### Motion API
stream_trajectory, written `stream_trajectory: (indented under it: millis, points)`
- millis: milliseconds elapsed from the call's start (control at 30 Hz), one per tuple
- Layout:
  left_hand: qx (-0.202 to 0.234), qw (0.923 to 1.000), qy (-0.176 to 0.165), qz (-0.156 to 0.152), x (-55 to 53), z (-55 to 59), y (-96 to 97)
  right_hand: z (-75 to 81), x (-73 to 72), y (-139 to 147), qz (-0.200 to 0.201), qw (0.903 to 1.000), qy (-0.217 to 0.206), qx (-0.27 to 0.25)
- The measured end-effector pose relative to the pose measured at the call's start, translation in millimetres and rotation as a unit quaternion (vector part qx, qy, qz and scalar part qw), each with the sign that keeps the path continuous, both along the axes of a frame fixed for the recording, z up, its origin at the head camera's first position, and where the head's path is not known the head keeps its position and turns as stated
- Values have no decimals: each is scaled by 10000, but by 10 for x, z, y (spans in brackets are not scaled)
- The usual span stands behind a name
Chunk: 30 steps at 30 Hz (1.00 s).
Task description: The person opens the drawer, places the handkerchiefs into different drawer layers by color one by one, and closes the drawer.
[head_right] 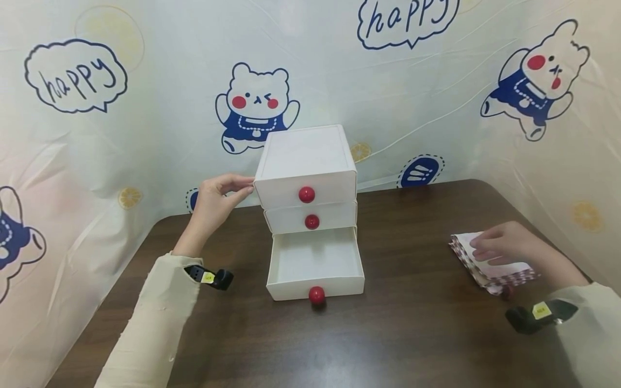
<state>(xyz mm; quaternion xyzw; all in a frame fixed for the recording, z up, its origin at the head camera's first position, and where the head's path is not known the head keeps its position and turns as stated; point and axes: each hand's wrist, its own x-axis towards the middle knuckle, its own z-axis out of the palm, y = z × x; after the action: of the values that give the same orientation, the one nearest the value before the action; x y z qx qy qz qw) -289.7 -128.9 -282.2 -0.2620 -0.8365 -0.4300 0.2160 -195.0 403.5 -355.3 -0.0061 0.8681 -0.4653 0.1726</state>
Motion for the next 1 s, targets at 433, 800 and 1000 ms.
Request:
stream_trajectory:
  millis: [433, 800, 1000]
  points:
    - [25, 10000, -34, 31, 30, 25, -5, -38, 2, 142, -82, 9998, 20, 192]
    - [104, 9999, 24, -81, 29, 7, 32, -86, 67, 310, -205, 9986, 224, 432]
    - [104, 9999, 22, -67, 32, 10, 33, -93, 34, 407, -240, 9985, 119, 478]
